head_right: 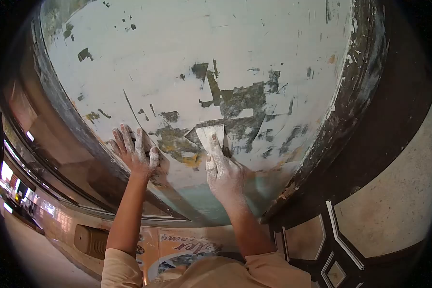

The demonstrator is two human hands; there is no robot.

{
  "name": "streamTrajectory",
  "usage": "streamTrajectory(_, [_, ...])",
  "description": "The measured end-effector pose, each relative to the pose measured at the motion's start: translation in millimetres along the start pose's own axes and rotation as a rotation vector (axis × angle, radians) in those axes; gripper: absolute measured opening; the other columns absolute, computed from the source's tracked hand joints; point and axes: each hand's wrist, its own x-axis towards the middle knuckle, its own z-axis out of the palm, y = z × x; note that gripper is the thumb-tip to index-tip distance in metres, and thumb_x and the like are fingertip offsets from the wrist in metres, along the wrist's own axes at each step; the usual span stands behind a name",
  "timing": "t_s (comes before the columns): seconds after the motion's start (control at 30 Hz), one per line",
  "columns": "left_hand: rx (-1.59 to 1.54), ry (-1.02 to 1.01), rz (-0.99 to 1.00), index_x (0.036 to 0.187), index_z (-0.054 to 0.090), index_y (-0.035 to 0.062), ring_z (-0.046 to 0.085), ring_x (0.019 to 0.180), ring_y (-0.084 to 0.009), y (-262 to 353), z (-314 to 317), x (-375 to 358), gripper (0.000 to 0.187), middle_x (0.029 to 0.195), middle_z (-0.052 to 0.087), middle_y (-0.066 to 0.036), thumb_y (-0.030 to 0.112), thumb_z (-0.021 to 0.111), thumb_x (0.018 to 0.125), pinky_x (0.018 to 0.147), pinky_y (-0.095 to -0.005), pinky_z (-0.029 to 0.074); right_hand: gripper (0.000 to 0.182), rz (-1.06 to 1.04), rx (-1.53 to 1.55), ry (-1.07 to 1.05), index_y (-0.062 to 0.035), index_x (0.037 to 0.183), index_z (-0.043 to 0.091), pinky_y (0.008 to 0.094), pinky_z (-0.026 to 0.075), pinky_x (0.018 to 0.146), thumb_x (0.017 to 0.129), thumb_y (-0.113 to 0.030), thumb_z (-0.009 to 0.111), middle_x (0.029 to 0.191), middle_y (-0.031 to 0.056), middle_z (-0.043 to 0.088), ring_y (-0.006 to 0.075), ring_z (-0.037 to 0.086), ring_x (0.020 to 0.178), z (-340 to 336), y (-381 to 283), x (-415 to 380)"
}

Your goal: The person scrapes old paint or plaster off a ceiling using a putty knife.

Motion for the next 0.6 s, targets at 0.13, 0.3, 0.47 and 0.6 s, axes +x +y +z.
streamTrajectory(0.13, [-0.013, -0.011, -0.009, 0.133, 0.055, 0.0210, 0.018, 0.142, -0.0462, -0.4, -1.3, -2.6, 0.058, 0.151, 0.031, -0.020, 0.046, 0.054, 0.080, 0.111, -0.0621, 0.002, 0.050, 0.086, -0.040, -0.079, -0.0127, 0.136, 0.052, 0.0425, 0.051, 0.059, 0.087, -0.013, 0.059, 0.077, 0.0159, 0.067, 0.0339, 0.064, 0.064, -4.2, -9.4, 11.8])
streamTrajectory(0.3, [-0.002, -0.029, -0.022, 0.132, 0.056, 0.0204, 0.018, 0.142, -0.0461, 0.1, -1.8, -2.3, 0.058, 0.151, 0.031, -0.020, 0.046, 0.054, 0.080, 0.111, -0.0630, 0.003, 0.050, 0.040, -0.002, -0.029, -0.0134, 0.136, 0.051, 0.0427, 0.051, 0.059, 0.086, -0.013, 0.060, 0.080, 0.0167, 0.067, 0.0348, 0.064, 0.065, -0.7, -2.2, 5.8])
streamTrajectory(0.47, [-0.004, -0.018, -0.013, 0.132, 0.056, 0.0202, 0.017, 0.141, -0.0466, 0.0, -0.8, -3.3, 0.058, 0.151, 0.032, -0.020, 0.046, 0.054, 0.081, 0.111, -0.0632, 0.003, 0.052, 0.070, 0.030, -0.039, -0.0146, 0.137, 0.051, 0.0431, 0.051, 0.059, 0.086, -0.013, 0.060, 0.081, 0.0174, 0.067, 0.0355, 0.063, 0.064, -2.1, -4.6, 9.1])
streamTrajectory(0.6, [-0.002, -0.022, -0.016, 0.133, 0.055, 0.0200, 0.018, 0.141, -0.0467, 0.3, -1.6, -2.4, 0.057, 0.151, 0.031, -0.021, 0.046, 0.053, 0.082, 0.111, -0.0629, 0.004, 0.050, 0.015, 0.026, -0.037, -0.0135, 0.137, 0.050, 0.0428, 0.051, 0.059, 0.088, -0.015, 0.059, 0.079, 0.0177, 0.067, 0.0364, 0.064, 0.065, -2.9, 2.1, 10.3])
